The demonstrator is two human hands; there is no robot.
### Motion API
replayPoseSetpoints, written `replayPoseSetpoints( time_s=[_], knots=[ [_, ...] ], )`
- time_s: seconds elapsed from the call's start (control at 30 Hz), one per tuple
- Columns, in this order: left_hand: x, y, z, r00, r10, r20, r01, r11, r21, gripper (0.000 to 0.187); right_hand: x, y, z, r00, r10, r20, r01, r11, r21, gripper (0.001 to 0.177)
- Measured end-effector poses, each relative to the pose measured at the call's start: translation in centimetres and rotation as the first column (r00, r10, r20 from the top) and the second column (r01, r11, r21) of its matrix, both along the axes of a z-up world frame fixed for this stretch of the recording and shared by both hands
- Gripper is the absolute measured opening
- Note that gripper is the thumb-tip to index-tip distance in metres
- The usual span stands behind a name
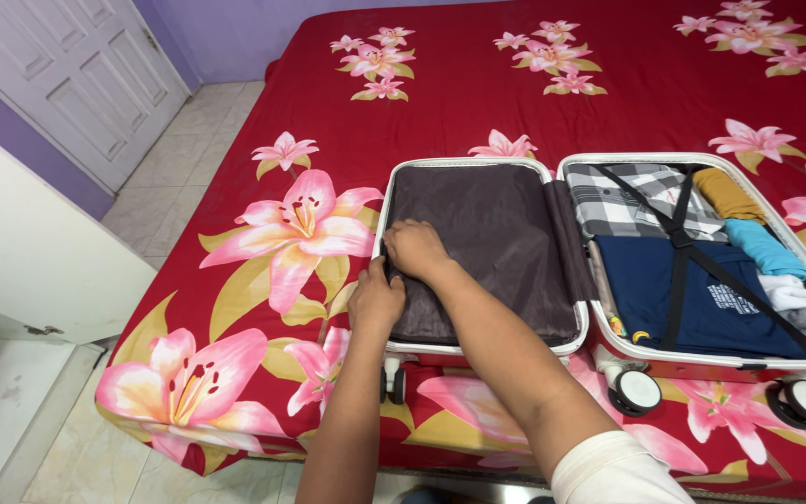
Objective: The person opens a red suitcase on a bed and removes several folded clothing items and a wash bag, placing them on the bed. The person then folds the removed items on the bed surface.
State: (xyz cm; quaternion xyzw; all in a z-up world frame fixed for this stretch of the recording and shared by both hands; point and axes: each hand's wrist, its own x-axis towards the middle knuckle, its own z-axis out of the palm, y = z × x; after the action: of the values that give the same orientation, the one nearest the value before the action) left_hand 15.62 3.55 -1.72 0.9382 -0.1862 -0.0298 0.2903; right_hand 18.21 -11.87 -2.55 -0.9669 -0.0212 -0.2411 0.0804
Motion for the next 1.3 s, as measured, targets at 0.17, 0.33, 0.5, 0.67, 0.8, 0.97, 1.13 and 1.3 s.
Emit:
replayPoseSetpoints(
  time_s=[0.17, 0.33, 0.5, 0.67, 0.8, 0.97, 1.13, 1.3],
  knots=[
    [-0.3, 0.0, 1.0, 0.999, -0.007, -0.050, 0.011, 0.997, 0.074, 0.064, -0.5, 0.3, 0.7, 1.000, -0.007, 0.000, 0.007, 1.000, 0.011, 0.014],
    [-0.3, 0.0, 1.1, 0.997, -0.014, -0.077, 0.023, 0.993, 0.113, 0.063, -0.7, 0.3, 0.9, 0.999, 0.007, 0.032, -0.008, 0.999, 0.046, 0.013],
    [-0.1, 0.0, 0.3, 0.999, -0.028, -0.043, 0.032, 0.995, 0.091, 0.062, -1.1, 0.3, 0.0, 0.997, -0.077, 0.017, 0.075, 0.992, 0.097, 0.007],
    [-0.8, -0.1, 0.2, 0.999, -0.044, 0.014, 0.043, 0.997, 0.064, 0.061, -2.3, 0.3, -0.4, 0.992, -0.099, 0.076, 0.080, 0.973, 0.218, 0.007],
    [-1.5, -0.2, 0.9, 0.999, -0.046, -0.001, 0.045, 0.989, 0.143, 0.063, -2.1, 0.1, -0.1, 0.995, -0.093, 0.022, 0.086, 0.970, 0.227, 0.007],
    [-1.8, -0.5, 1.8, 0.997, -0.036, -0.063, 0.048, 0.978, 0.203, 0.063, -1.2, -1.2, 0.8, 0.995, -0.035, -0.089, 0.054, 0.973, 0.224, 0.007],
    [0.7, -1.8, 2.3, 0.996, -0.086, -0.002, 0.083, 0.951, 0.299, 0.059, 0.8, -2.3, 2.1, 0.983, -0.029, -0.181, 0.061, 0.983, 0.175, 0.009],
    [4.4, -4.0, 2.6, 0.993, -0.117, -0.031, 0.121, 0.963, 0.242, 0.072, 2.6, -3.3, 2.7, 0.971, -0.066, -0.230, 0.090, 0.991, 0.094, 0.015]
  ],
)
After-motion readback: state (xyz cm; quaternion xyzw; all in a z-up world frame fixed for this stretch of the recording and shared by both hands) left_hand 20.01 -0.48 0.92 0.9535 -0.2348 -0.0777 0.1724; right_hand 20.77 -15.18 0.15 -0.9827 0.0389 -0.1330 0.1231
